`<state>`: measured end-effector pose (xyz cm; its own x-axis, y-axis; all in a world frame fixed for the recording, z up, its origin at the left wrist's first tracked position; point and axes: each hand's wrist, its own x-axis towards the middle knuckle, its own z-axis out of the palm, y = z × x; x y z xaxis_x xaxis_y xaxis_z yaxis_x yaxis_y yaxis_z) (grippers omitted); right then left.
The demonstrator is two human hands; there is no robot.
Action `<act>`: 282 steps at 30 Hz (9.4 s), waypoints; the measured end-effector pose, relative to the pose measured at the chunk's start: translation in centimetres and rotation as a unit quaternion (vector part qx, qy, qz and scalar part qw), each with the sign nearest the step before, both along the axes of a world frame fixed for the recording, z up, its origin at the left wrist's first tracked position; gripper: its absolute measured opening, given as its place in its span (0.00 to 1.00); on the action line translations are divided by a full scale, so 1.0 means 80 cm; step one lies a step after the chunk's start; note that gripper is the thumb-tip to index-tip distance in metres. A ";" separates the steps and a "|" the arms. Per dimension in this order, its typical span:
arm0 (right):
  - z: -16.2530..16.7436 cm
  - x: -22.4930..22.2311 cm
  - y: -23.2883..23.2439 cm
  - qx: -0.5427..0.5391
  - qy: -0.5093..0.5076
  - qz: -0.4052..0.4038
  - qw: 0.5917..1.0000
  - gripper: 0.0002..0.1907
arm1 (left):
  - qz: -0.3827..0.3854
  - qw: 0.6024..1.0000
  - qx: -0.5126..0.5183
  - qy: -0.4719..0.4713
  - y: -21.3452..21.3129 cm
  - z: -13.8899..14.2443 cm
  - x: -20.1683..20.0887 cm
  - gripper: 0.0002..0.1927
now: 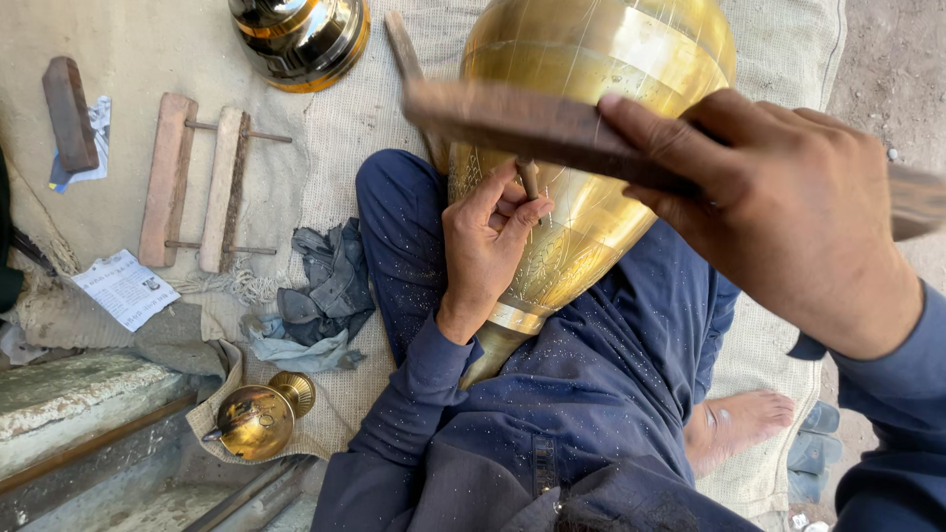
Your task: The person sits cross-legged with a large brass vase on their lap and decorates its surface by hand, holding a small punch against the metal and striking it with a wooden mallet to carve a patterned design, repositioning the punch repeatedly across the vase.
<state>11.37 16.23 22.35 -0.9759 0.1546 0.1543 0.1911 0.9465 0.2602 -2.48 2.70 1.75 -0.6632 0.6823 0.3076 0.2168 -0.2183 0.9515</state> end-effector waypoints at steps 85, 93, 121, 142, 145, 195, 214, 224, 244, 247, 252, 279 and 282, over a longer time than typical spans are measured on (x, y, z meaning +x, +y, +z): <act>-0.039 0.036 0.091 -0.209 0.085 -0.047 0.973 0.42 | -0.028 0.998 0.015 0.059 0.043 0.024 -0.029 0.24; -0.006 0.007 0.098 -0.164 0.016 -0.051 0.985 0.40 | -0.022 0.999 -0.022 0.041 0.048 0.029 -0.033 0.24; -0.016 0.031 0.096 -0.179 0.010 -0.091 0.979 0.37 | -0.009 0.998 -0.038 0.047 0.043 0.035 -0.028 0.23; -0.012 0.039 0.077 -0.076 -0.050 -0.070 0.993 0.41 | -0.011 0.999 -0.026 0.027 0.037 0.031 -0.019 0.24; -0.010 0.040 0.073 -0.090 -0.042 -0.071 0.993 0.40 | -0.005 0.999 -0.020 0.043 0.036 0.030 -0.017 0.24; -0.009 0.047 0.048 0.052 -0.114 -0.096 0.988 0.42 | 0.003 0.999 -0.017 0.033 0.029 0.023 -0.007 0.22; -0.013 0.055 0.042 0.005 -0.077 -0.073 0.994 0.42 | 0.016 0.999 -0.021 0.024 0.027 0.019 -0.002 0.23; -0.007 0.053 0.036 -0.089 0.030 -0.051 0.994 0.42 | 0.020 0.999 -0.025 0.027 0.024 0.020 0.001 0.23; -0.011 0.058 0.036 -0.004 -0.073 -0.056 0.996 0.38 | 0.013 0.999 -0.022 0.030 0.017 0.014 0.008 0.22; -0.012 0.060 0.034 -0.022 -0.018 -0.029 0.999 0.36 | 0.008 0.999 -0.011 0.035 0.015 0.012 0.009 0.23; -0.012 0.061 0.029 -0.026 -0.080 -0.090 0.992 0.36 | 0.014 0.999 -0.011 0.031 0.016 0.011 0.009 0.24; -0.005 0.064 0.012 -0.003 -0.111 -0.082 0.990 0.35 | 0.002 0.998 -0.028 0.060 0.007 0.015 0.012 0.17; -0.001 0.066 0.008 -0.079 -0.044 -0.062 0.994 0.36 | 0.011 0.997 -0.037 0.069 0.004 0.014 0.015 0.12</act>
